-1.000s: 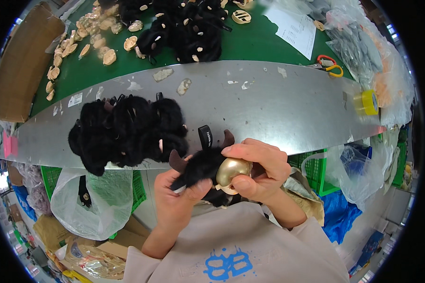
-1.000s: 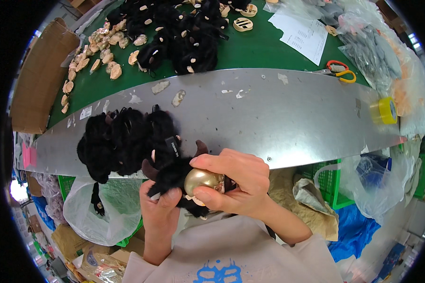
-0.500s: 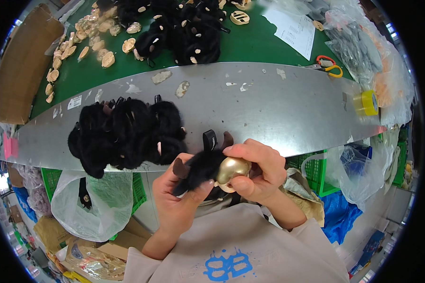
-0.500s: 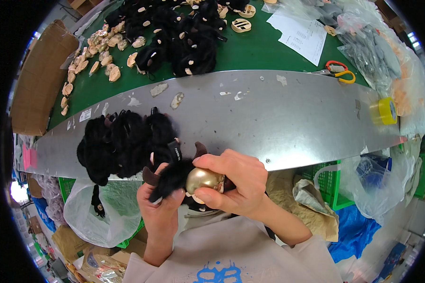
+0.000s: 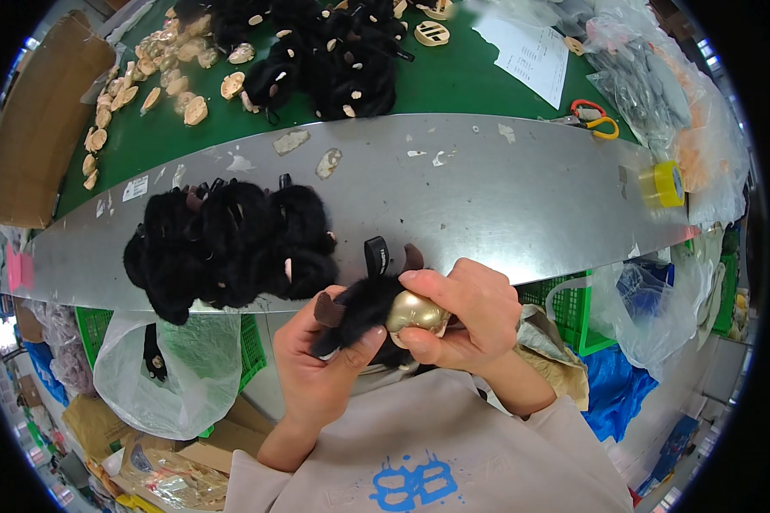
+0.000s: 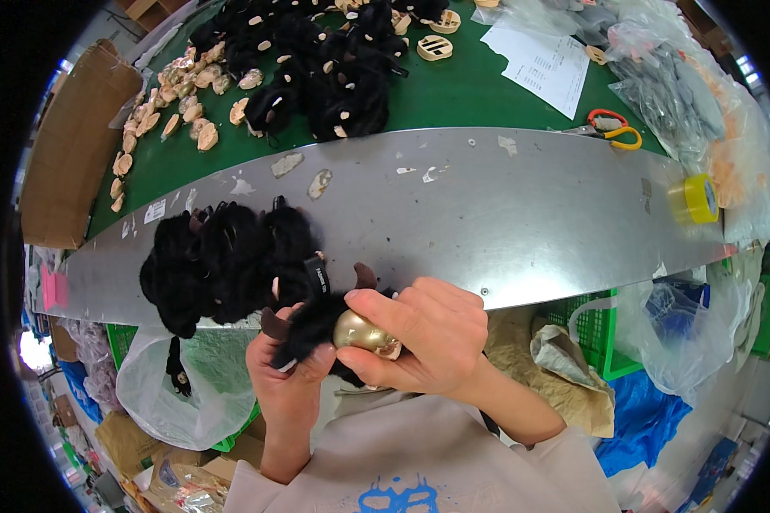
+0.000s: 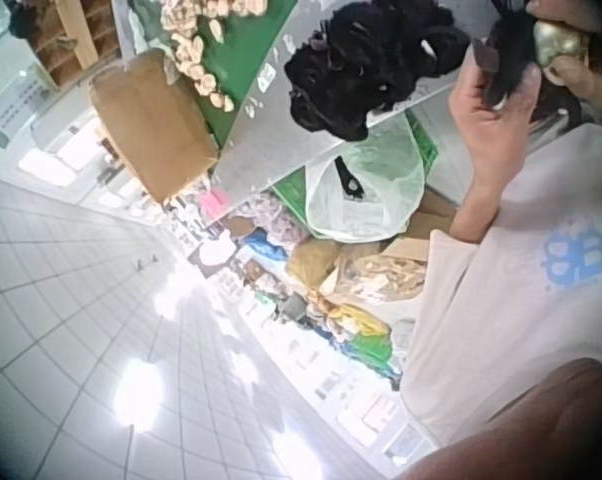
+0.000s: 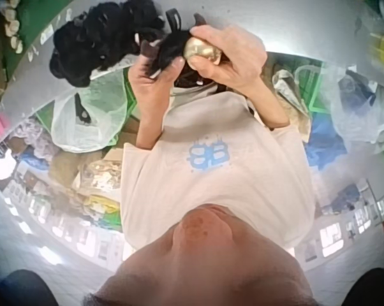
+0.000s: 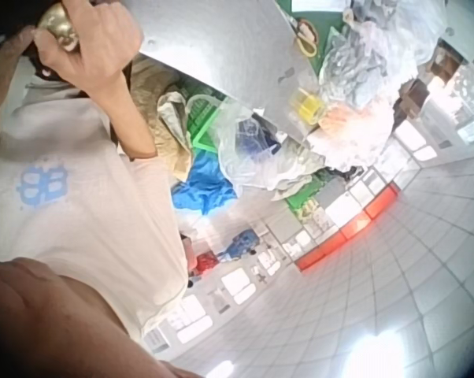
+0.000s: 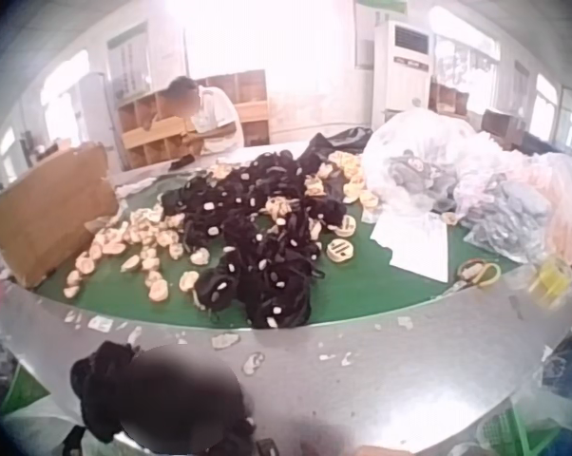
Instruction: The person assembles small black plush toys by inserting round beige components into their bodies and securing them with a plastic clip. The person handles each toy one at a time, places the finished items on the table, and repeats the process.
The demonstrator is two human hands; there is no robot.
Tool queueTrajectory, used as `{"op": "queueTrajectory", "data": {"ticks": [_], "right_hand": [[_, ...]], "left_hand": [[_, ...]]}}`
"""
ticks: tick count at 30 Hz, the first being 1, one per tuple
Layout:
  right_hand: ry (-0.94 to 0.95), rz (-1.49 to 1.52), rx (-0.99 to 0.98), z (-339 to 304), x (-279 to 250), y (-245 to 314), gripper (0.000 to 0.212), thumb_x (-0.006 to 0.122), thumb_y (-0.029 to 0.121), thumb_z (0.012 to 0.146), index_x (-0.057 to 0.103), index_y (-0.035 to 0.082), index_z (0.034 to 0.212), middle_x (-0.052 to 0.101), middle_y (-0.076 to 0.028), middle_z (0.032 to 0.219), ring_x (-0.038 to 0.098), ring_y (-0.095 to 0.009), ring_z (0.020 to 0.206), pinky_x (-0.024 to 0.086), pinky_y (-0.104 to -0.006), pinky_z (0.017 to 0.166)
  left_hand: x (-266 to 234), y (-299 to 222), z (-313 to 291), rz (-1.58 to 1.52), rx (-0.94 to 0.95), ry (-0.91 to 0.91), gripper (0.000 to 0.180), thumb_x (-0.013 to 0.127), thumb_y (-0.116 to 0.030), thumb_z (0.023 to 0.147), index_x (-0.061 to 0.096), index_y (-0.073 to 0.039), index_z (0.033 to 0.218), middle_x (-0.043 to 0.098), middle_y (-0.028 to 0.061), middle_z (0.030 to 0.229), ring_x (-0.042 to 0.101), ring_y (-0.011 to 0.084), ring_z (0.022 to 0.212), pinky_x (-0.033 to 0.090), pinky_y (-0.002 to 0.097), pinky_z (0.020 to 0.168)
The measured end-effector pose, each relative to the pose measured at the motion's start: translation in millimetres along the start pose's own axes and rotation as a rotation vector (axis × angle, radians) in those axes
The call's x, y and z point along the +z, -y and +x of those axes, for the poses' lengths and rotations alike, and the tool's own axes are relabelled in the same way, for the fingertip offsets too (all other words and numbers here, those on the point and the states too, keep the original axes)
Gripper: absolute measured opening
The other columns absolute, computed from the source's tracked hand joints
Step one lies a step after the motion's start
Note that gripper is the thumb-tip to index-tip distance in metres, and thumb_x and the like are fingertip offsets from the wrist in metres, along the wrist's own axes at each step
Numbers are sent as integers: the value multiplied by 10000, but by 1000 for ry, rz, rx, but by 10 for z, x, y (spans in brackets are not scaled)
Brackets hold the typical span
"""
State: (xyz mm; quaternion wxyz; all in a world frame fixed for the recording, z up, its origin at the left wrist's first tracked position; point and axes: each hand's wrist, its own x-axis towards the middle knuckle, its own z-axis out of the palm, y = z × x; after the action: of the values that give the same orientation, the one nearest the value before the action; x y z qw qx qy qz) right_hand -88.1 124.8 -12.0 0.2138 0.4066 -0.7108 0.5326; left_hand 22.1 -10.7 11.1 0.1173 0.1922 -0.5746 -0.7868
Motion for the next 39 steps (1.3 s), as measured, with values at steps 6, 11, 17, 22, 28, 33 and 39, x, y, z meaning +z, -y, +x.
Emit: {"op": "queueTrajectory", "data": {"ticks": [6, 11, 17, 22, 28, 33, 39], "right_hand": [[128, -129, -76, 25, -6, 43, 384, 677, 346, 890, 722, -20, 996, 463, -8, 536, 414, -151, 421, 301, -282, 398], [176, -13, 64, -46, -21, 53, 428, 589, 358, 947, 712, -32, 1073, 470, -27, 552, 433, -160, 436, 336, -277, 422], [384, 540, 502, -71, -293, -88, 558, 807, 259, 781, 600, -7, 1225, 568, -37, 934, 582, -109, 866, 466, -274, 738], [559, 1313, 1257, -147, -311, -114, 719, 855, 314, 755, 513, 10, 1310, 607, -25, 1155, 576, -112, 1052, 466, -286, 934], [566, 1415, 1264, -207, -214, -91, 729, 882, 276, 721, 510, 17, 1292, 609, -25, 1133, 567, -109, 1034, 462, -286, 929], [580, 1230, 1080, -134, -240, -48, 636, 909, 196, 669, 576, -5, 1173, 567, -53, 1104, 559, -141, 974, 467, -292, 846], [571, 643, 423, 168, -418, 338, 306, 807, 85, 764, 507, 30, 789, 528, -87, 832, 520, -226, 660, 410, -307, 557]], "left_hand": [[-54, -13, 26, 200, 168, 89, 284, 779, -12, 809, 562, -11, 992, 565, 7, 957, 505, 67, 844, 414, 198, 741], [-37, -15, 41, 186, 148, 123, 281, 775, -9, 810, 556, -15, 984, 568, 20, 976, 509, 69, 864, 418, 206, 755], [-62, 27, 43, -12, 56, 160, 296, 749, 24, 819, 548, -4, 1035, 571, 29, 1025, 525, 77, 880, 425, 206, 799], [-24, 57, 48, 73, 148, 236, 318, 719, 32, 838, 555, 26, 1111, 575, 47, 1057, 526, 75, 899, 424, 199, 779], [-70, 86, 16, 73, 169, 211, 277, 651, -11, 887, 549, 46, 1138, 579, 74, 1078, 532, 89, 919, 433, 216, 791], [-38, 92, 97, 91, 246, 217, 236, 617, -8, 878, 549, 38, 1099, 544, 96, 1052, 511, 114, 911, 421, 241, 840], [-85, 160, 175, -122, 279, 425, 171, 620, 1, 819, 555, 3, 977, 506, 118, 1010, 516, 182, 875, 422, 279, 816]]}}
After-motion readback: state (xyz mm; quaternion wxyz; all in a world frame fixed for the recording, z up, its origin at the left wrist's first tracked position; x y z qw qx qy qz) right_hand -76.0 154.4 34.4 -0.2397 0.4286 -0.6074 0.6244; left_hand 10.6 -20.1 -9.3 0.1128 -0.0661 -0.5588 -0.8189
